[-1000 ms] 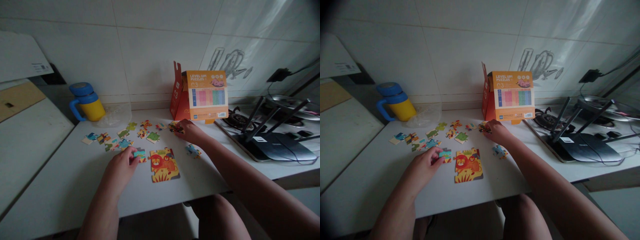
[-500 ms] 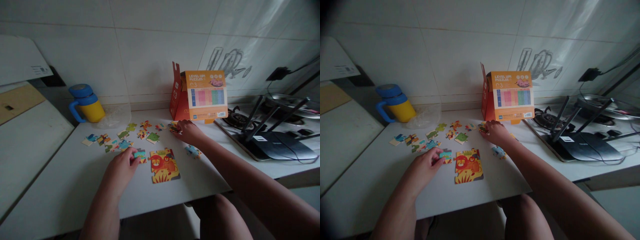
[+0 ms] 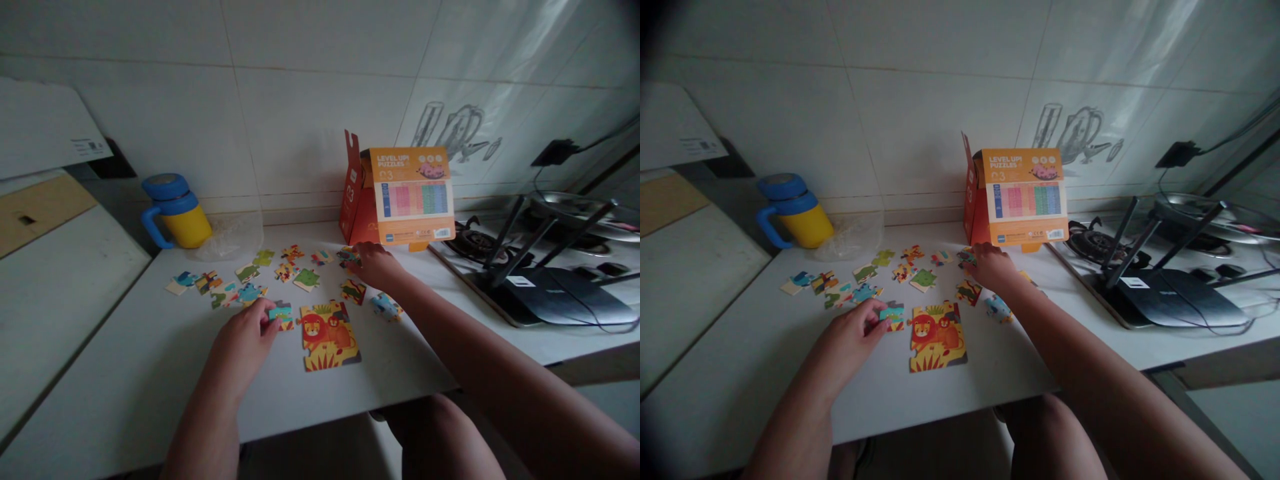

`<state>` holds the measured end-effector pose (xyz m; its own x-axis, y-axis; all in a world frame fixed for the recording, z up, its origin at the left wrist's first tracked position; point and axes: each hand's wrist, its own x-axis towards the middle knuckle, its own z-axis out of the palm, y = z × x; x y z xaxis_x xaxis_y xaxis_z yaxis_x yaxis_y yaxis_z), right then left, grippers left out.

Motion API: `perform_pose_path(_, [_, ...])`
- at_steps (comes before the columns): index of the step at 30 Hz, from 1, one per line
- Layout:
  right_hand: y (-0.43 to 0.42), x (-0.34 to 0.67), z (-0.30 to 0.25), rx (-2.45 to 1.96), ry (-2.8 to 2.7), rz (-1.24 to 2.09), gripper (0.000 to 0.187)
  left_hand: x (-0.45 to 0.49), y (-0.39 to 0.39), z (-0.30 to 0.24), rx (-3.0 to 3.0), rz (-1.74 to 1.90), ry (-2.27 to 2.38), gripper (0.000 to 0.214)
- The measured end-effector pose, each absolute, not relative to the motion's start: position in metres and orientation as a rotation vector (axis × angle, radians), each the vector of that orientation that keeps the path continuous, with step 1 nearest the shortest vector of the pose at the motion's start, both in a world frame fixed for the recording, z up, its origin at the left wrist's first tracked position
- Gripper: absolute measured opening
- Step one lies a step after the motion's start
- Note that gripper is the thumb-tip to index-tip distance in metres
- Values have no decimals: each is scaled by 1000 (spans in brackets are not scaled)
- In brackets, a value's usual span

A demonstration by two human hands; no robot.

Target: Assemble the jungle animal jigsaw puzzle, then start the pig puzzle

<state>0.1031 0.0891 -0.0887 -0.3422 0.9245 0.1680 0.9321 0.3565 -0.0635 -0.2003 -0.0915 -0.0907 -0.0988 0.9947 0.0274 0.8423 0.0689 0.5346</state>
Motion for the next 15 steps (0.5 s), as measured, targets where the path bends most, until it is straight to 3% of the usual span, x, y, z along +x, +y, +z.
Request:
perform_pose_path(7, [118, 104, -98, -1699, -2459, -28, 34, -200, -91, -90, 1854, 596, 1995, 16])
perform_pose_path(15, [109, 139, -96, -1659, -2306, -2, 43, -200, -91, -92, 1878, 577, 2005, 15])
